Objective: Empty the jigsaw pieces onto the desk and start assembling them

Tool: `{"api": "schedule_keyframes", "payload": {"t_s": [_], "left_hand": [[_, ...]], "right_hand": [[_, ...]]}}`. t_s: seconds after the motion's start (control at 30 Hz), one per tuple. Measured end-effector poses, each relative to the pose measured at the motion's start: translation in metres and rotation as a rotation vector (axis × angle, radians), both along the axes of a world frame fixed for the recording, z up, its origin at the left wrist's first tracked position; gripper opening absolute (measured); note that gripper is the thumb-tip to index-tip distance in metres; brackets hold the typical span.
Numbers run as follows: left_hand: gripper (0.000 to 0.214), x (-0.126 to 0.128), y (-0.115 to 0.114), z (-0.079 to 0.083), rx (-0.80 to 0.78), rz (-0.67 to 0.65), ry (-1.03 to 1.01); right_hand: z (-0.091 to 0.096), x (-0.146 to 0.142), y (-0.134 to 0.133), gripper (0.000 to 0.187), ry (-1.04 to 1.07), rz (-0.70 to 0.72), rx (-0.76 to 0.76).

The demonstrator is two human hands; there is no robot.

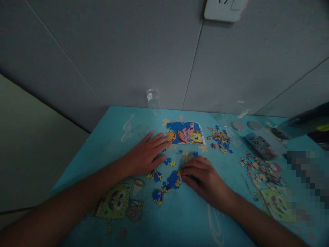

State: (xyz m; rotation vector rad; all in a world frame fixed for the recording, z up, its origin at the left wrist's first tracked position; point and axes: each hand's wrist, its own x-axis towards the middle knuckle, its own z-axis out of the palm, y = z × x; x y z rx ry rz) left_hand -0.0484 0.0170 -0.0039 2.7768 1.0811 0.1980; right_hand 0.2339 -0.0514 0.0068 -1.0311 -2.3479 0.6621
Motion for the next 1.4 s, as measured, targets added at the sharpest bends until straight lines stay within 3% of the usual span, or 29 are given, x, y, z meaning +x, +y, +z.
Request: {"api": "schedule_keyframes", "payload": {"t_s": [0.53, 0.67, 0.87, 1.0, 1.17, 1.33, 1.4], "left_hand": [[0.058, 0.002, -0.001, 0.005, -0.021, 0.018, -0.098], [0.058, 0.001, 0.001, 0.004, -0.039, 0.021, -0.128], [0.054, 0.000, 0.001, 0.000, 0.007, -0.003, -0.225], [0.043, -0.002, 0.001, -0.002, 0.171, 0.019, -0.327], [0.028, -0.012, -0.003, 0.006, 0.398, -0.027, -0.267], [0.025, -0.025, -0.027, 0.020, 0.324, -0.177, -0.165], [0.027, -0.030, -0.035, 0.021, 0.232, -0.221, -0.150]], "right_hand": [[-0.004, 0.011, 0.004, 0.023, 0.013, -0.028, 0.018], [0.004, 0.008, -0.002, 0.018, 0.093, -0.009, -0.107], [0.020, -0.026, -0.041, 0.014, 0.155, 0.177, -0.298], [0.019, -0.039, -0.057, 0.029, 0.077, 0.242, -0.252], [0.010, -0.037, -0.057, 0.015, 0.079, 0.194, -0.208], [-0.001, -0.038, -0.060, 0.006, 0.073, 0.155, -0.167], [-0.002, -0.039, -0.062, 0.014, 0.026, 0.184, -0.109]]}}
